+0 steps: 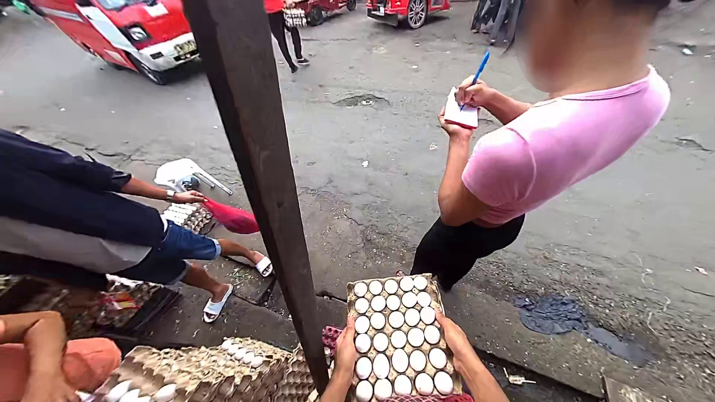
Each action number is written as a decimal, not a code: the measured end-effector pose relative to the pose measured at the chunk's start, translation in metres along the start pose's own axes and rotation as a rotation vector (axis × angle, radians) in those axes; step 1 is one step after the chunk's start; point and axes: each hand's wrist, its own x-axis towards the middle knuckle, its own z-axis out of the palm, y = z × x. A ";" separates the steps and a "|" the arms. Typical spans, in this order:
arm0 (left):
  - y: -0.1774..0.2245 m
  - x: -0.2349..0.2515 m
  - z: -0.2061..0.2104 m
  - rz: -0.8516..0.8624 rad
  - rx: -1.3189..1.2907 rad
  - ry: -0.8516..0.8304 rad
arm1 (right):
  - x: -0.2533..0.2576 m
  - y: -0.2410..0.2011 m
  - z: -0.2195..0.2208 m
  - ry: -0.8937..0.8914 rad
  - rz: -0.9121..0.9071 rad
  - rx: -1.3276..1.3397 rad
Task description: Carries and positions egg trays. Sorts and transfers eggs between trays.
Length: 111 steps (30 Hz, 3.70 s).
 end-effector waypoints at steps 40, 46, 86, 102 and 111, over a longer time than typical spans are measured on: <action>0.222 0.562 -0.117 -0.515 -0.360 0.144 | 0.353 -0.352 0.476 -0.185 -0.151 -0.450; 0.217 0.525 -0.271 -0.359 -0.604 0.680 | 0.317 -0.368 0.690 -0.687 -0.226 -0.764; 0.126 0.515 -0.834 -0.251 -0.862 1.623 | 0.023 -0.112 1.421 -1.381 -0.381 -1.325; 0.118 0.470 -0.978 -0.270 -1.009 1.952 | -0.126 -0.010 1.566 -1.577 -0.246 -1.437; 0.057 0.481 -1.121 -0.341 -0.974 1.944 | -0.190 0.081 1.704 -1.777 -0.288 -1.449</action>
